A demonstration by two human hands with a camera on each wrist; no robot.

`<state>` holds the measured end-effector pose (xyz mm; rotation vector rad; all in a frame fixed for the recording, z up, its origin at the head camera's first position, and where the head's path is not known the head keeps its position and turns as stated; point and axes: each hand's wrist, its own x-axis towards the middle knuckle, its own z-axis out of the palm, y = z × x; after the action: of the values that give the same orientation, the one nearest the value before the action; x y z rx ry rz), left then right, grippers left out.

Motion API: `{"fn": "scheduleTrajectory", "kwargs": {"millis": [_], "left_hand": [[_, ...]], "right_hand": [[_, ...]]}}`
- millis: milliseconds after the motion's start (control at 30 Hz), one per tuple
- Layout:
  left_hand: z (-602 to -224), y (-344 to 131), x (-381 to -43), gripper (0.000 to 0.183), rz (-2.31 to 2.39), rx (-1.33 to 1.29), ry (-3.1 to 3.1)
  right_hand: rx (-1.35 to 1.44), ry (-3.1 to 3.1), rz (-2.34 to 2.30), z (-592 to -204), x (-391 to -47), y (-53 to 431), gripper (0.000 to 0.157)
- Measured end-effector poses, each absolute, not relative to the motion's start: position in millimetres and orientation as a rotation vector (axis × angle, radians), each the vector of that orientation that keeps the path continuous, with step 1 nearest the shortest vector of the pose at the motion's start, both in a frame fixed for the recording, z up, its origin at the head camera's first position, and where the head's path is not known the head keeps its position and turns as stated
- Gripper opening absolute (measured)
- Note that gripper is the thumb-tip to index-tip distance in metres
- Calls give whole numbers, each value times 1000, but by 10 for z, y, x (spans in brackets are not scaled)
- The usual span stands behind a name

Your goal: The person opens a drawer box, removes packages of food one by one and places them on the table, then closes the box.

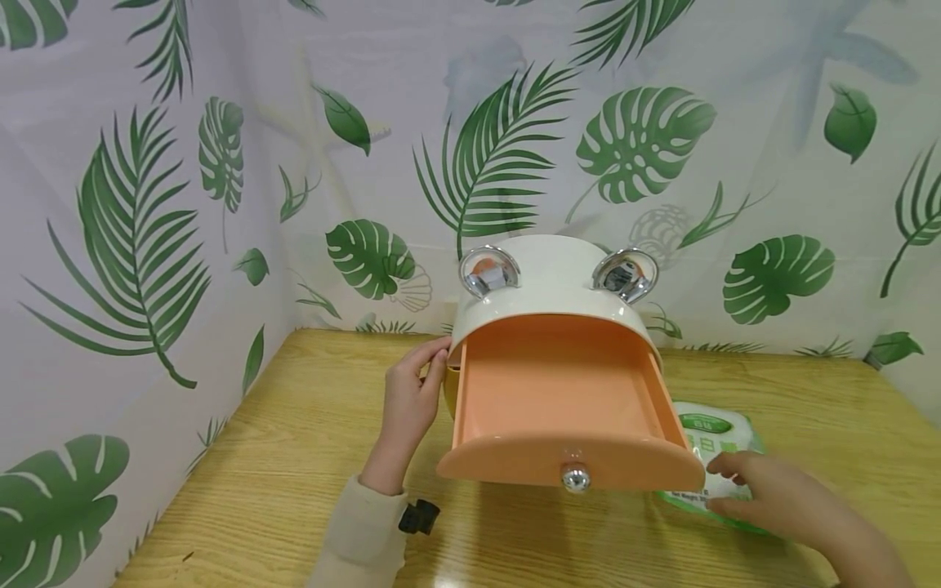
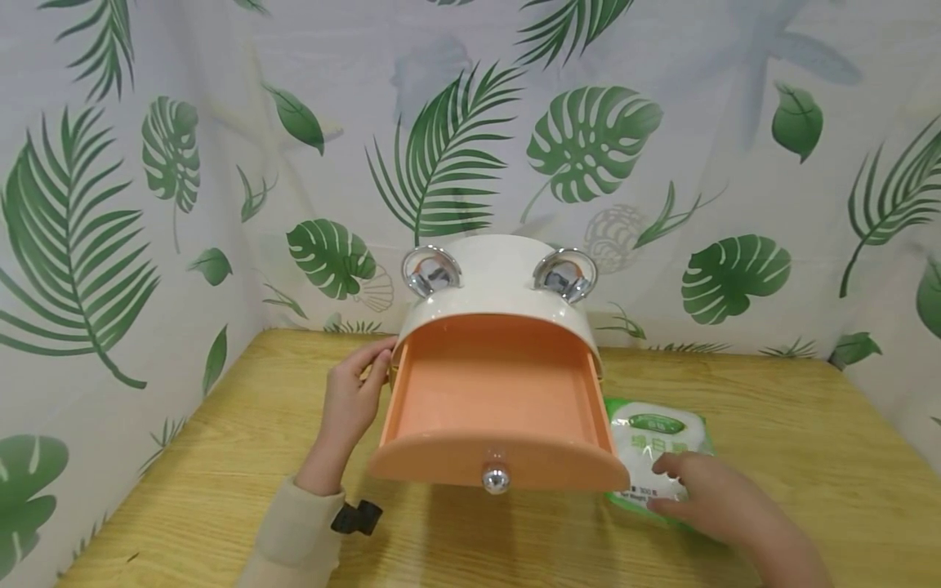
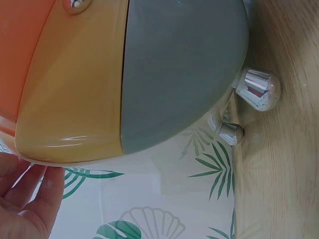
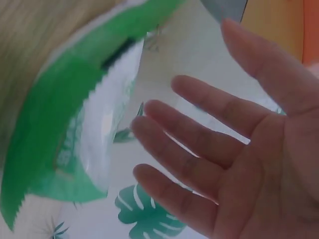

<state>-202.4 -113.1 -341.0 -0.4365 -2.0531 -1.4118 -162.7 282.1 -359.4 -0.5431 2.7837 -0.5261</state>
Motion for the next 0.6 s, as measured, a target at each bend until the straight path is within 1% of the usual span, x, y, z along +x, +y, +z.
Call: {"fn": "scheduleTrajectory", "kwargs": {"millis": [100,200,333,400,467,500,533,600], "left_hand": [[-3408,-1131,-2021,23,-1410,-434,-2053],[-3408,-1133,-2020,23,-1409,-435,-2051],[-3409,-1130,-2024,23,-1404,-435,-2052],[-3408,-1126,-2028,23,-1400,-435,-2054],[-3402,-1124,-2032,23,-1389,-434,-2056],[-3401,-1124,-2036,23,-1384,-434,-2057],[-3400,-1126,-2041,23,-1379,-435,-2056],[-3396,-1131,-2047,22,-1370,-433,-2054]], "right_hand": [[-616,2735,-546,-3663,-1608,2750,57],[-629,2721,-532,-3718,-1614,2707,66],[-552,2721,-500,-3753,-1642,2684,71],[-540,2740,-491,-3768,-1653,2684,70],[-537,2765,-475,-3782,-1663,2677,63],[-554,2777,-469,-3789,-1673,2674,57],[-571,2787,-469,-3796,-1681,2670,50],[-624,2806,-468,-3809,-1701,2652,30]]}}
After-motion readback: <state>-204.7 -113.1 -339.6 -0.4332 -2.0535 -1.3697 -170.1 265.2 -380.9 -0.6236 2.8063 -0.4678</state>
